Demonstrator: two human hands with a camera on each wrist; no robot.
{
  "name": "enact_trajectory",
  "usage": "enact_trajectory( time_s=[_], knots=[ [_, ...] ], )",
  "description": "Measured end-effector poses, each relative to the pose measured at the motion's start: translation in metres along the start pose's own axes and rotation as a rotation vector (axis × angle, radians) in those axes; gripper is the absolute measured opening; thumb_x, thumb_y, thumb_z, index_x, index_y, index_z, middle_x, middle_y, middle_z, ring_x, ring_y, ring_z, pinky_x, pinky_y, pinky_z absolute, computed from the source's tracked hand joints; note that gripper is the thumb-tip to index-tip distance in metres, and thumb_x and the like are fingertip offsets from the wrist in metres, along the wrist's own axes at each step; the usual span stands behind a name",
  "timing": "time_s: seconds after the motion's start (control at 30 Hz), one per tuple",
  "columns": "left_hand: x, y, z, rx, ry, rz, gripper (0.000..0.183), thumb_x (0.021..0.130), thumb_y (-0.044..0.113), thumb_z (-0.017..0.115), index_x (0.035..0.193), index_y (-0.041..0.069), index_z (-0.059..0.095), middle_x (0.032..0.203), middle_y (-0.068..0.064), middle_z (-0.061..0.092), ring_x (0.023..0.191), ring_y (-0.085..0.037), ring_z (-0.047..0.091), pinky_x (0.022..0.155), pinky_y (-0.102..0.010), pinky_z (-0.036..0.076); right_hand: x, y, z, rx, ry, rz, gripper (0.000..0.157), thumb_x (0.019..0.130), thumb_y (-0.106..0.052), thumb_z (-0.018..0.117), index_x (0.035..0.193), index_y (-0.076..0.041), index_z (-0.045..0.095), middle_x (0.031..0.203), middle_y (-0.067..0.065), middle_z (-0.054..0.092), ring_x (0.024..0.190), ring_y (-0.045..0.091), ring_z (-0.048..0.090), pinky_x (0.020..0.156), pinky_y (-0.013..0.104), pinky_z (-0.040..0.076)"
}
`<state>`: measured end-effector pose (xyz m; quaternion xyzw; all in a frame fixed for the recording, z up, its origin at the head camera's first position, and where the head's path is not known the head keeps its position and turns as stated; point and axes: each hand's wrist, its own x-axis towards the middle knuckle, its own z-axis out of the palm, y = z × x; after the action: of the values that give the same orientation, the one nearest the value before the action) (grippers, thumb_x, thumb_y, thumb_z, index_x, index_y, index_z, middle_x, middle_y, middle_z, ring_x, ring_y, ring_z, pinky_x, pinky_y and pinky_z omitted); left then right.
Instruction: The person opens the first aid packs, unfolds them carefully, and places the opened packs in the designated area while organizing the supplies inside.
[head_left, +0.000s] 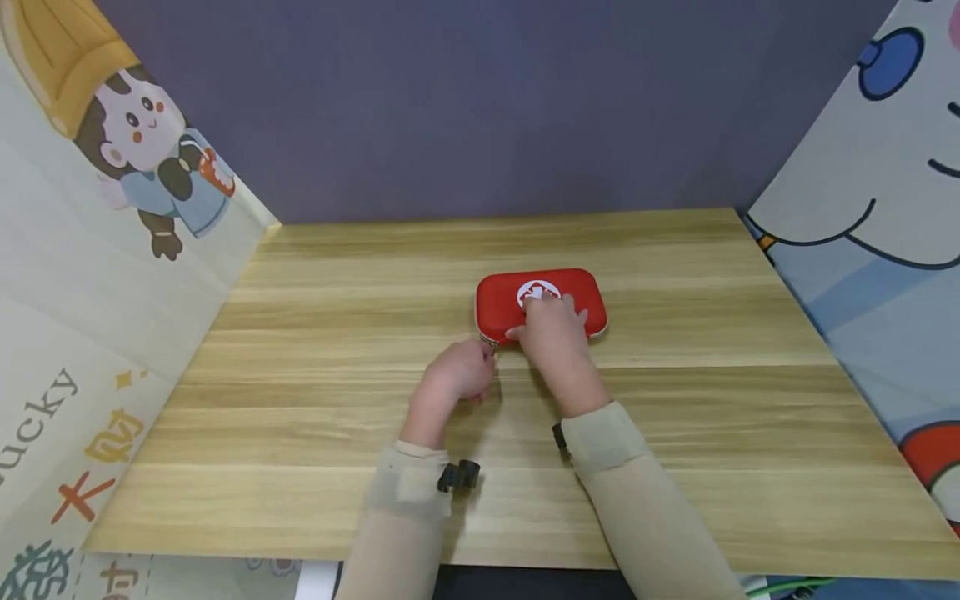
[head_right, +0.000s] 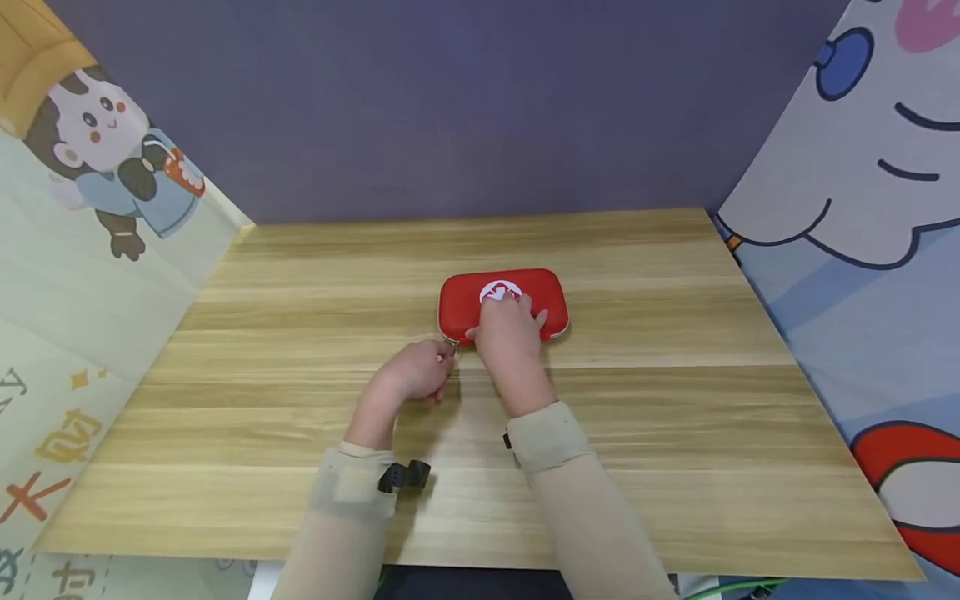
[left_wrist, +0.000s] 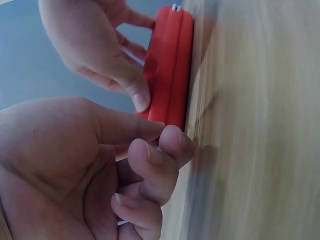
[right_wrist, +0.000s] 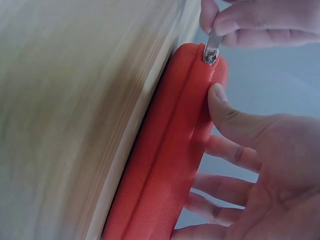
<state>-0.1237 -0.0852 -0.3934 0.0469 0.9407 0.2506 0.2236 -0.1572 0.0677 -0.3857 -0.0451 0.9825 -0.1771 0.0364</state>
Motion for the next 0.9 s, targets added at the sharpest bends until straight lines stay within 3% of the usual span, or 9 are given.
enact_trajectory(
  time_s=[0.23, 0.47, 0.57, 0.63, 0.73, 0.83, 0.9],
  knots=[
    [0.002, 0.001, 0.003, -0.002, -0.007, 0.021, 0.026, 0.109, 0.017, 0.047, 0.095, 0.01, 0.067, 0.063, -0.003, 0.068, 0.058, -0.018, 0.066, 0.063, -0.029, 0.048, 0.0, -0.001, 0.0, -0.049, -0.049, -0.022, 0.063, 0.098, -0.043, 0.075, 0.144, -0.001, 0.062, 0.148, 0.027, 0.058, 0.139, 0.05, 0.049, 0.119, 0.079, 0.032],
    [0.004, 0.001, 0.0, -0.078, -0.123, 0.132, 0.025, 0.108, 0.023, 0.055, 0.103, 0.009, 0.075, 0.076, -0.009, 0.077, 0.06, -0.019, 0.069, 0.068, -0.026, 0.05, 0.0, 0.001, 0.0, -0.003, -0.108, -0.004, 0.098, 0.099, -0.06, 0.066, 0.162, 0.007, 0.032, 0.168, 0.026, 0.037, 0.161, 0.044, 0.025, 0.128, 0.075, 0.019],
    [0.004, -0.001, -0.004, -0.147, -0.13, 0.098, 0.03, 0.109, 0.031, 0.058, 0.102, 0.007, 0.074, 0.075, -0.008, 0.075, 0.06, -0.018, 0.069, 0.066, -0.026, 0.053, 0.002, 0.006, 0.001, 0.035, -0.116, -0.016, 0.102, 0.096, -0.059, 0.072, 0.162, 0.007, 0.03, 0.168, 0.026, 0.037, 0.161, 0.044, 0.026, 0.129, 0.075, 0.014],
    [0.004, -0.003, -0.008, -0.19, -0.078, 0.035, 0.036, 0.109, 0.036, 0.059, 0.097, 0.005, 0.073, 0.073, -0.006, 0.072, 0.059, -0.017, 0.066, 0.063, -0.027, 0.053, 0.004, 0.012, 0.002, 0.068, -0.121, -0.038, 0.102, 0.093, -0.056, 0.077, 0.16, 0.007, 0.033, 0.165, 0.026, 0.041, 0.16, 0.044, 0.029, 0.13, 0.074, 0.012],
    [0.008, -0.005, -0.014, -0.223, 0.091, -0.059, 0.04, 0.108, 0.04, 0.059, 0.096, 0.003, 0.07, 0.074, -0.007, 0.068, 0.064, -0.019, 0.062, 0.064, -0.032, 0.052, 0.007, 0.022, 0.0, 0.143, -0.139, -0.079, 0.094, 0.091, -0.048, 0.083, 0.156, 0.005, 0.04, 0.161, 0.025, 0.045, 0.16, 0.044, 0.029, 0.132, 0.071, 0.007],
    [0.015, -0.005, -0.02, -0.263, 0.266, -0.096, 0.04, 0.108, 0.041, 0.058, 0.116, 0.003, 0.068, 0.097, -0.011, 0.073, 0.087, -0.026, 0.067, 0.079, -0.039, 0.056, 0.01, 0.031, -0.006, 0.172, -0.177, -0.127, 0.081, 0.093, -0.04, 0.082, 0.153, 0.002, 0.048, 0.165, 0.023, 0.044, 0.164, 0.044, 0.021, 0.132, 0.071, 0.004],
    [0.021, -0.004, -0.021, -0.308, 0.347, -0.088, 0.045, 0.107, 0.039, 0.058, 0.134, 0.004, 0.061, 0.119, -0.016, 0.072, 0.108, -0.032, 0.069, 0.095, -0.046, 0.057, 0.012, 0.035, -0.01, 0.153, -0.203, -0.165, 0.071, 0.096, -0.032, 0.079, 0.154, -0.001, 0.052, 0.17, 0.021, 0.037, 0.166, 0.044, 0.013, 0.131, 0.073, 0.005]
  ],
)
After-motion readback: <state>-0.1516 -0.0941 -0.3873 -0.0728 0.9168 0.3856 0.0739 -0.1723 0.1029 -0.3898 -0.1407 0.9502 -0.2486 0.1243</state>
